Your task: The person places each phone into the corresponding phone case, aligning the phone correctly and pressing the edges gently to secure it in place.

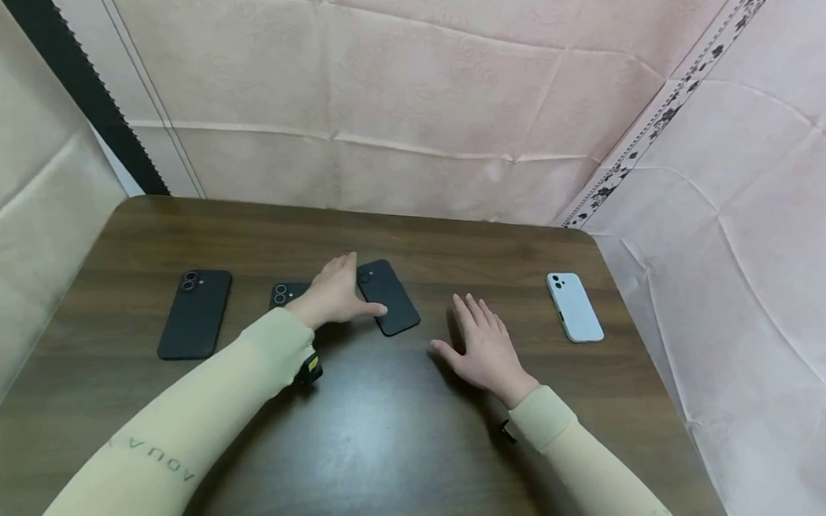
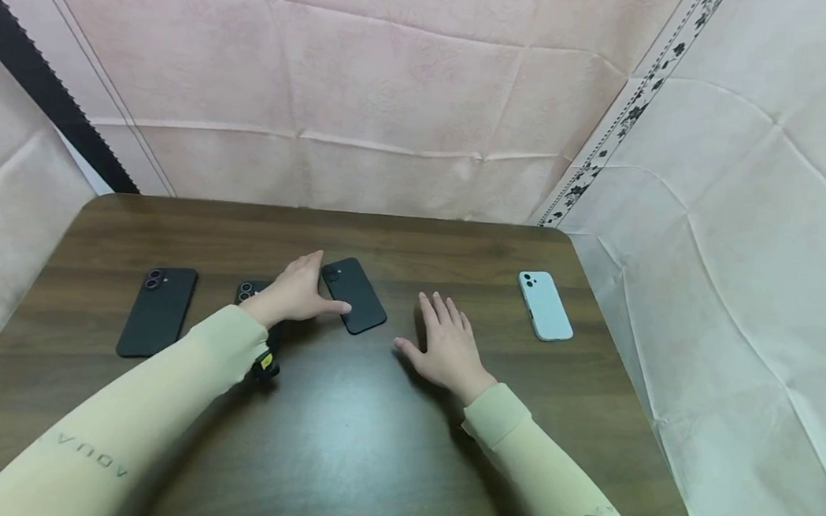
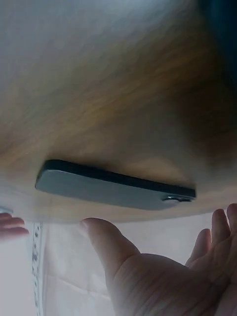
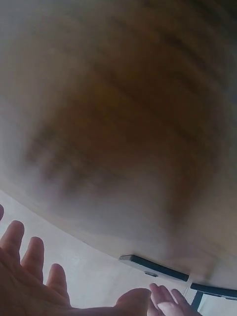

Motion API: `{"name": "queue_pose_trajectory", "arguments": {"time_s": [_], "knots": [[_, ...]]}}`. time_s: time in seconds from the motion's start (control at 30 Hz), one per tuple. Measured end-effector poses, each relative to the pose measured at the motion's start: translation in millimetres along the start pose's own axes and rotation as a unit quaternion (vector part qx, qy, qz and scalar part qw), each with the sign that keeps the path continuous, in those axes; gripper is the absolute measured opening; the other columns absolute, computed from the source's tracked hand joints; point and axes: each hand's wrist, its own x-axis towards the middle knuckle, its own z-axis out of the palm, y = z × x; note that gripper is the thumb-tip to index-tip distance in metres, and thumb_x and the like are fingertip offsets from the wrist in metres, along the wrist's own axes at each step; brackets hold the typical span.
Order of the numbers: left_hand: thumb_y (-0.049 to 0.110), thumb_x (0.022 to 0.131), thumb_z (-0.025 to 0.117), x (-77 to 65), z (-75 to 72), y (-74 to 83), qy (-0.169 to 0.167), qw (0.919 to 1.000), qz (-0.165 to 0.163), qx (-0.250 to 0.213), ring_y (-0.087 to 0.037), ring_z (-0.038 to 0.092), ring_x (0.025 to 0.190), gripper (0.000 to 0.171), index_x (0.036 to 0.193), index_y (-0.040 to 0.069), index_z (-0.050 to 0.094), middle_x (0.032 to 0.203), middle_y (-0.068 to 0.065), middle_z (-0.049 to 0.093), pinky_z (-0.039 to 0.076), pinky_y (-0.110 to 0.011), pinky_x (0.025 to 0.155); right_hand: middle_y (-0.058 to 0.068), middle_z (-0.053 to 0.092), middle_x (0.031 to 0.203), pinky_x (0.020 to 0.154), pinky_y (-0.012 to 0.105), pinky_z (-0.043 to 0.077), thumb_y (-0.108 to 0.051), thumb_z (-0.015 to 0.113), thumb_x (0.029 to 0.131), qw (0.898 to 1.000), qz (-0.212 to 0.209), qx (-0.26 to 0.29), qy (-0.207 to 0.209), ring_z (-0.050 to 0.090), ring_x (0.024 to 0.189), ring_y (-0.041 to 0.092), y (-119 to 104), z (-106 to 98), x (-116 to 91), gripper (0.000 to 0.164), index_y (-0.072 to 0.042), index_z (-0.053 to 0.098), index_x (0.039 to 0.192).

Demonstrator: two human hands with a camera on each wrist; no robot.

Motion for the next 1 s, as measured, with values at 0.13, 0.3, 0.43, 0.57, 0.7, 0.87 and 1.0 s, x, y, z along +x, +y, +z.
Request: {"name": "queue_pose_trajectory", "arguments": {"time_s": [0.13,0.3,0.43,0.57,0.7,0.87,1.0], "knots": [[0.059,0.077,0.074,11.4,8.2,4.4,-0.012,0.9997,-0.001,0.020,-0.040,0.009,0.144,0.120,0.152,-0.004,0.005,0.157,-0.025,0.010,0.015,-0.054,0.114,0.010,0.028,0.155,0.111,0.053,0.025,-0.071,0.048,0.087,0.997,0.017,0.070,-0.009,0.026,0.142,0.029,-2.5,-0.6,-0.2,0.089,-0.017,0.025,0.154],[0.054,0.074,0.079,19.0,15.6,8.9,-0.016,0.9991,-0.002,0.039,-0.040,0.012,0.143,0.121,0.151,-0.005,0.006,0.156,-0.026,0.012,0.017,-0.051,0.115,0.002,0.035,0.152,0.109,0.049,0.031,-0.069,0.053,0.086,0.977,0.057,0.206,-0.014,0.035,0.137,0.021,-10.5,-3.3,3.1,0.086,-0.019,0.029,0.152],[0.049,0.073,0.082,21.0,17.5,14.1,-0.017,0.9992,0.001,0.035,-0.042,0.015,0.142,0.120,0.151,-0.006,0.008,0.155,-0.027,0.014,0.019,-0.051,0.114,0.004,0.039,0.149,0.107,0.048,0.035,-0.068,0.055,0.085,0.967,0.060,0.246,-0.018,0.040,0.134,0.021,-16.4,-4.6,8.2,0.087,-0.018,0.029,0.151],[0.047,0.072,0.083,23.2,16.4,15.5,-0.027,0.9989,0.006,0.037,-0.043,0.016,0.141,0.121,0.151,-0.005,0.008,0.155,-0.027,0.014,0.021,-0.052,0.113,0.009,0.045,0.144,0.104,0.047,0.039,-0.062,0.059,0.087,0.947,0.067,0.312,-0.021,0.047,0.128,0.023,-22.9,-6.2,15.1,0.083,-0.015,0.032,0.150],[0.049,0.068,0.085,26.9,13.8,12.3,-0.031,0.9984,0.009,0.045,-0.044,0.018,0.139,0.122,0.151,-0.003,0.013,0.153,-0.027,0.019,0.020,-0.056,0.112,0.011,0.049,0.138,0.102,0.047,0.042,-0.051,0.062,0.091,0.938,0.072,0.339,-0.021,0.051,0.122,0.025,-28.3,-7.4,21.2,0.075,-0.012,0.034,0.148],[0.050,0.062,0.089,32.8,8.3,10.6,-0.032,0.9981,-0.005,0.052,-0.045,0.023,0.133,0.121,0.149,-0.003,0.022,0.146,-0.030,0.026,0.020,-0.059,0.110,0.011,0.052,0.133,0.100,0.046,0.043,-0.035,0.063,0.095,0.936,0.073,0.343,-0.033,0.052,0.120,0.025,-31.7,-5.8,24.3,0.066,-0.009,0.034,0.148],[0.052,0.061,0.088,37.9,1.6,12.0,-0.051,0.9960,-0.027,0.068,-0.047,0.026,0.127,0.123,0.147,-0.006,0.022,0.141,-0.034,0.028,0.024,-0.059,0.107,0.010,0.053,0.132,0.099,0.046,0.044,-0.032,0.062,0.095,0.937,0.075,0.340,-0.032,0.052,0.119,0.024,-32.2,-3.4,24.7,0.063,-0.009,0.035,0.147]]}}
